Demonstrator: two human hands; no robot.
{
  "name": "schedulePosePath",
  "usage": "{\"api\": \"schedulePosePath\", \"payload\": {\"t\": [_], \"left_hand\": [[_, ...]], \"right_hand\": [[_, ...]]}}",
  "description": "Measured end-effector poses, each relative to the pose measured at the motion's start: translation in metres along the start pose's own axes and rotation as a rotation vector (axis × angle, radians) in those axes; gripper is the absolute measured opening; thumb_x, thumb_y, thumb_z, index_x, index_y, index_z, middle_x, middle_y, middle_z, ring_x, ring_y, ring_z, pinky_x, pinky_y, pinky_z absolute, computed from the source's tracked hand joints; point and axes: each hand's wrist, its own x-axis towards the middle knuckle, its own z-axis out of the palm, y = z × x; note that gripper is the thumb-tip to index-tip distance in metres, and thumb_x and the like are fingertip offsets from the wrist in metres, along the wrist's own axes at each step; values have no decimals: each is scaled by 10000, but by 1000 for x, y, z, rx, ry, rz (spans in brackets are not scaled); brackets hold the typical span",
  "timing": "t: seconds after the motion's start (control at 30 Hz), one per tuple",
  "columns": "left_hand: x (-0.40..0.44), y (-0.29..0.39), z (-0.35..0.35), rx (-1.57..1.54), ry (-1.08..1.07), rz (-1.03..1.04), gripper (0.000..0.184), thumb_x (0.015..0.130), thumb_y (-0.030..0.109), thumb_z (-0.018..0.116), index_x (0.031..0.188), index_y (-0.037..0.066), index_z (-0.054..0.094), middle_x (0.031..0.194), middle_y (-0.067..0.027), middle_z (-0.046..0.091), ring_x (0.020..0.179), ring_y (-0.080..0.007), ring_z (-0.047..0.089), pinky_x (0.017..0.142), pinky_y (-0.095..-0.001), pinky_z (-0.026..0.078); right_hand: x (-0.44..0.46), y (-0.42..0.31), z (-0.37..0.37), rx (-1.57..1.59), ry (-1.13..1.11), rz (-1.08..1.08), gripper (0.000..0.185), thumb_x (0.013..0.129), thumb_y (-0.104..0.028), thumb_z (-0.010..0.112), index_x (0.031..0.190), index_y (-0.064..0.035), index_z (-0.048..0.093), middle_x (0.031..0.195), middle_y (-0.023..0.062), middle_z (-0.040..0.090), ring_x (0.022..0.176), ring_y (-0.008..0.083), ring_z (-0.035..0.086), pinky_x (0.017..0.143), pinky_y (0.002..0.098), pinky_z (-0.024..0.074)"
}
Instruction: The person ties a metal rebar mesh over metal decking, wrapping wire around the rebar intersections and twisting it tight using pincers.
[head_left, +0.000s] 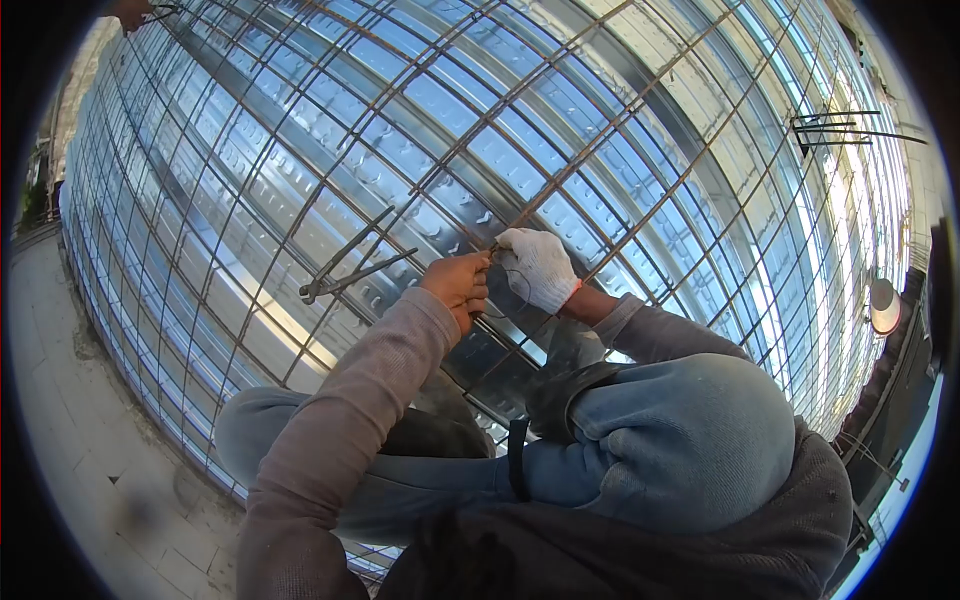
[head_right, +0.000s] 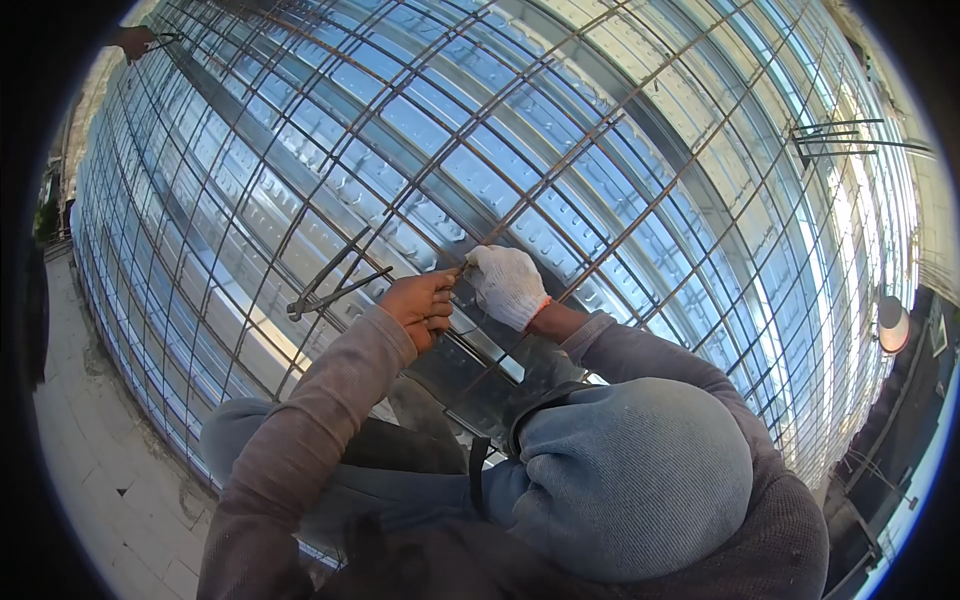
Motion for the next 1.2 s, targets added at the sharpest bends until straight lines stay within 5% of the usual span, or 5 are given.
{"api": "schedulePosePath", "payload": {"t": [0.23, 0.37, 0.47, 0.57, 1.2], "left_hand": [[23, -61, -7, 384, 132, 345, 417, 1023, 127, 564, 1422, 4, 557, 691, 77, 466, 492, -60, 374, 437, -258, 304], [44, -98, -4, 888, 374, 779, 270, 993, 166, 589, 921, -57, 720, 779, -168, 703, 632, -302, 648, 658, -452, 491], [52, -116, 14, 832, 436, 966, 258, 935, 196, 616, 875, -39, 703, 889, -290, 688, 894, -495, 655, 747, -511, 519], [73, -125, 25, 894, 392, 610, 225, 934, 162, 623, 1081, 11, 700, 1104, -266, 702, 1039, -485, 655, 872, -520, 539], [46, -98, 68, 741, 255, 474, 537, 950, 391, 644, 1271, -38, 603, 1253, -299, 655, 1165, -459, 636, 983, -492, 508]], "right_hand": [[11, 3, -8, -12, -48, -66, 163, 869, -197, 677, 955, -64, 717, 865, 154, 710, 835, 389, 702, 744, 483, 559], [46, -22, -22, -212, -317, 50, 203, 782, -243, 712, 864, -58, 733, 818, 177, 717, 839, 397, 713, 740, 489, 576], [50, -29, -6, -309, -236, -33, 188, 749, -220, 712, 836, -57, 749, 828, 195, 723, 828, 399, 725, 740, 478, 587], [51, -55, -9, -403, -142, -121, 123, 765, -201, 715, 764, -78, 725, 797, 174, 717, 773, 370, 725, 703, 469, 584], [79, -56, -42, -564, -666, -574, 178, 739, -196, 743, 888, -100, 725, 932, 136, 708, 944, 344, 706, 852, 461, 568]]}}
